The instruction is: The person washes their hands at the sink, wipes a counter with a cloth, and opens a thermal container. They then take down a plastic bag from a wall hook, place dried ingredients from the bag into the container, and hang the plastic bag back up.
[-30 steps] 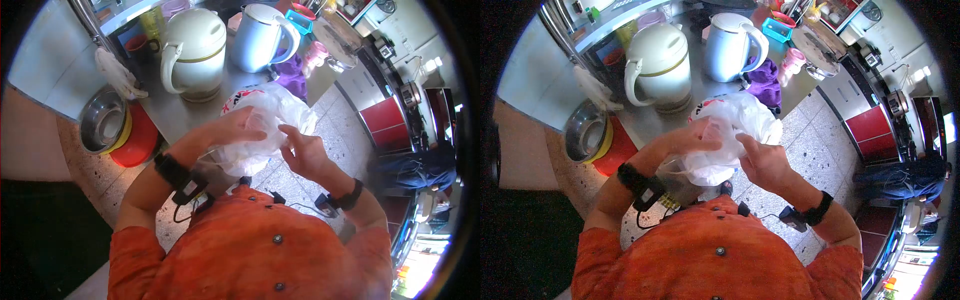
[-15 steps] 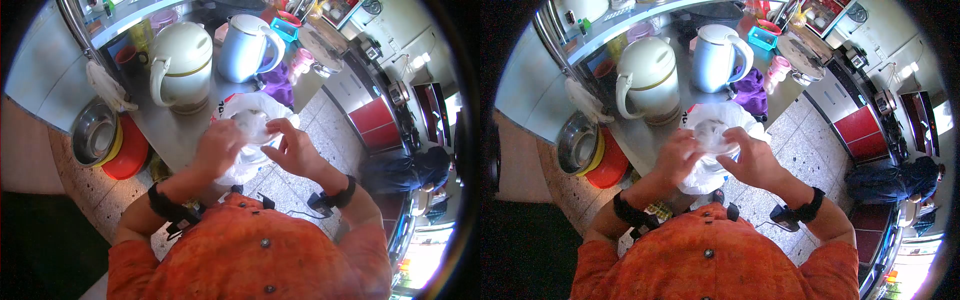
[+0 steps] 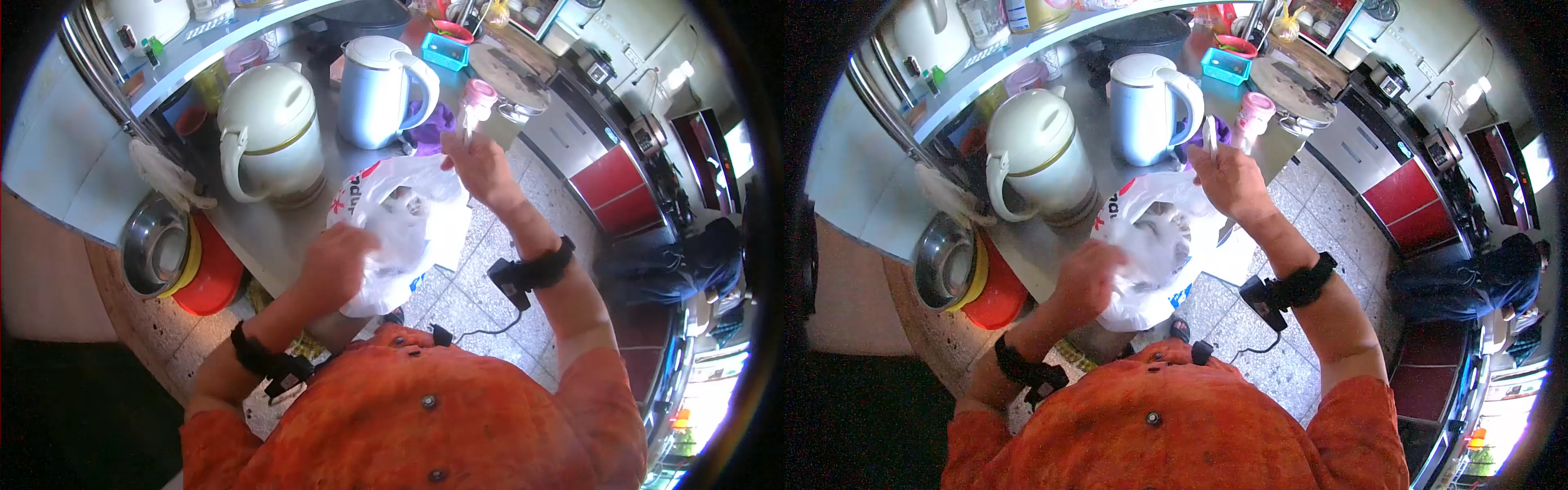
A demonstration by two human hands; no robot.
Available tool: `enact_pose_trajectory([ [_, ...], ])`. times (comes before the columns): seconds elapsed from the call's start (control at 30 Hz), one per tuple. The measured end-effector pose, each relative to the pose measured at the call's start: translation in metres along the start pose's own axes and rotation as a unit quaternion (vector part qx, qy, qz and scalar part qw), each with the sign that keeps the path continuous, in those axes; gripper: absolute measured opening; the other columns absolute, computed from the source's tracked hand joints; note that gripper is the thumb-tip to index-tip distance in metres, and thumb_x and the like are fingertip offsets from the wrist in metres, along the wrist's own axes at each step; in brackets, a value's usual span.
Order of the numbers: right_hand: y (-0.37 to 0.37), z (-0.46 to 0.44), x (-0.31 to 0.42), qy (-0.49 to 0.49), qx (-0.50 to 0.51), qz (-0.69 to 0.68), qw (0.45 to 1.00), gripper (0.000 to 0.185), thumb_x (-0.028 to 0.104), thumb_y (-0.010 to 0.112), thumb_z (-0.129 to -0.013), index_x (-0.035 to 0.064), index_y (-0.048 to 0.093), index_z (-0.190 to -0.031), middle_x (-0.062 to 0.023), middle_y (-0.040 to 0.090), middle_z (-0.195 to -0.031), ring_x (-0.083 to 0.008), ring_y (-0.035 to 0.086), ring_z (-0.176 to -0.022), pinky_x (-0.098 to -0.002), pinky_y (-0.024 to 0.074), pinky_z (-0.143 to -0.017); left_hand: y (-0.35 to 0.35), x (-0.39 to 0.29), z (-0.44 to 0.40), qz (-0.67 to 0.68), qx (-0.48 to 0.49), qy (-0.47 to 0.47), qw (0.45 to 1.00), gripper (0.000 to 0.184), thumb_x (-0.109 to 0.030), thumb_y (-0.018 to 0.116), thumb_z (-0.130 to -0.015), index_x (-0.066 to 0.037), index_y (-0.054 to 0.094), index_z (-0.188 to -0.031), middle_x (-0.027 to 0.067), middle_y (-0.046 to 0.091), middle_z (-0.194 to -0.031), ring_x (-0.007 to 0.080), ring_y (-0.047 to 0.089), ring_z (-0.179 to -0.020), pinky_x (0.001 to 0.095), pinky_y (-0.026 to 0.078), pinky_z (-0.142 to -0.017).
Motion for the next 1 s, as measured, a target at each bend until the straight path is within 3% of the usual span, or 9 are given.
enact_pose_trajectory([
  [0.1,-0.007,0.017,0.031,-0.207,-0.105,0.169,0.958,0.032,0.034,0.049,-0.084,0.0025,0.053,-0.084,-0.0151,0.053,-0.071,-0.0299,0.055,-0.069,-0.0381,0.0441,-0.061,0.015,-0.021,-0.043,-0.066,0.079,0.054,0.993,0.019,0.0,0.051,-0.062,-0.004,0.054,-0.08,0.0126,0.055,-0.087,0.0287,0.053,-0.077,0.0386,0.044,-0.066],
  [0.2,-0.004,0.021,0.031,-0.269,-0.05,0.032,0.961,0.032,0.032,0.047,-0.086,0.0013,0.054,-0.083,-0.0158,0.049,-0.073,-0.0285,0.052,-0.068,-0.0373,0.0426,-0.058,0.053,-0.014,-0.063,-0.098,0.161,0.068,0.98,0.018,-0.003,0.054,-0.06,-0.007,0.056,-0.078,0.0164,0.055,-0.075,0.0297,0.055,-0.072,0.0399,0.044,-0.066],
  [0.27,-0.001,0.017,0.024,-0.212,-0.005,-0.034,0.977,0.034,0.033,0.047,-0.086,0.0002,0.056,-0.082,-0.0133,0.05,-0.069,-0.0241,0.053,-0.064,-0.0334,0.0423,-0.056,0.071,-0.012,-0.069,-0.185,0.493,-0.013,0.85,0.016,-0.008,0.057,-0.062,-0.006,0.058,-0.078,0.0171,0.057,-0.078,0.0279,0.056,-0.077,0.0379,0.044,-0.069],
  [0.37,-0.012,0.017,0.033,-0.124,0.05,-0.248,0.96,0.043,0.039,0.044,-0.087,-0.0008,0.057,-0.079,-0.0062,0.05,-0.061,-0.0115,0.051,-0.056,-0.0257,0.0421,-0.054,0.083,0.005,-0.042,-0.027,0.509,-0.036,0.86,0.016,-0.01,0.058,-0.064,-0.006,0.059,-0.079,0.0163,0.058,-0.079,0.0282,0.056,-0.077,0.0374,0.045,-0.068],
  [0.47,-0.019,0.01,0.034,-0.137,0.038,-0.242,0.96,0.043,0.039,0.043,-0.087,-0.0008,0.058,-0.078,-0.0063,0.05,-0.061,-0.0111,0.05,-0.055,-0.0252,0.0423,-0.054,0.103,0.032,-0.008,0.21,0.495,-0.072,0.84,0.017,-0.014,0.06,-0.066,-0.006,0.06,-0.081,0.0151,0.06,-0.081,0.0286,0.057,-0.078,0.0366,0.045,-0.067],
  [0.6,-0.015,0.004,0.039,-0.189,0.01,-0.265,0.945,0.042,0.038,0.044,-0.087,-0.0007,0.059,-0.078,-0.0048,0.05,-0.059,-0.0118,0.048,-0.053,-0.0259,0.0405,-0.052,0.128,0.073,0.001,-0.1,0.426,-0.11,0.892,0.017,-0.017,0.061,-0.063,-0.003,0.064,-0.073,0.0164,0.061,-0.082,0.0316,0.059,-0.076,0.0405,0.046,-0.064],
  [0.73,0.0,0.004,0.036,-0.211,0.025,-0.262,0.941,0.04,0.037,0.046,-0.086,-0.0006,0.059,-0.077,-0.0035,0.049,-0.059,-0.0106,0.047,-0.053,-0.0252,0.0394,-0.051,0.057,0.015,-0.044,-0.088,0.41,-0.239,0.876,0.021,-0.017,0.063,-0.063,-0.003,0.063,-0.078,0.0165,0.06,-0.085,0.0331,0.057,-0.08,0.0408,0.045,-0.07],
  [0.8,-0.004,0.006,0.036,-0.18,0.061,-0.277,0.942,0.039,0.035,0.048,-0.086,-0.0002,0.058,-0.075,-0.0027,0.05,-0.06,-0.0088,0.047,-0.054,-0.0235,0.0391,-0.051,0.017,0.008,-0.048,0.057,0.397,-0.116,0.909,0.034,-0.024,0.065,-0.065,-0.004,0.058,-0.09,0.0172,0.057,-0.092,0.0302,0.052,-0.093,0.0365,0.039,-0.082],
  [1.0,-0.007,0.021,0.039,-0.138,0.053,-0.268,0.952,0.035,0.035,0.048,-0.086,0.001,0.056,-0.086,-0.0023,0.054,-0.068,-0.0087,0.051,-0.063,-0.0226,0.0417,-0.056,-0.06,-0.034,-0.007,-0.116,0.08,-0.084,0.986,0.057,-0.03,0.068,-0.065,-0.002,0.044,-0.109,0.0181,0.053,-0.099,0.0305,0.048,-0.099,0.0378,0.038,-0.085],
])
Point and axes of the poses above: each hand's wrist, its own z-axis away from the middle knuckle, its own y-axis out of the palm, x = y × z, the point moved 1 cm from there along -z, towards the middle knuckle
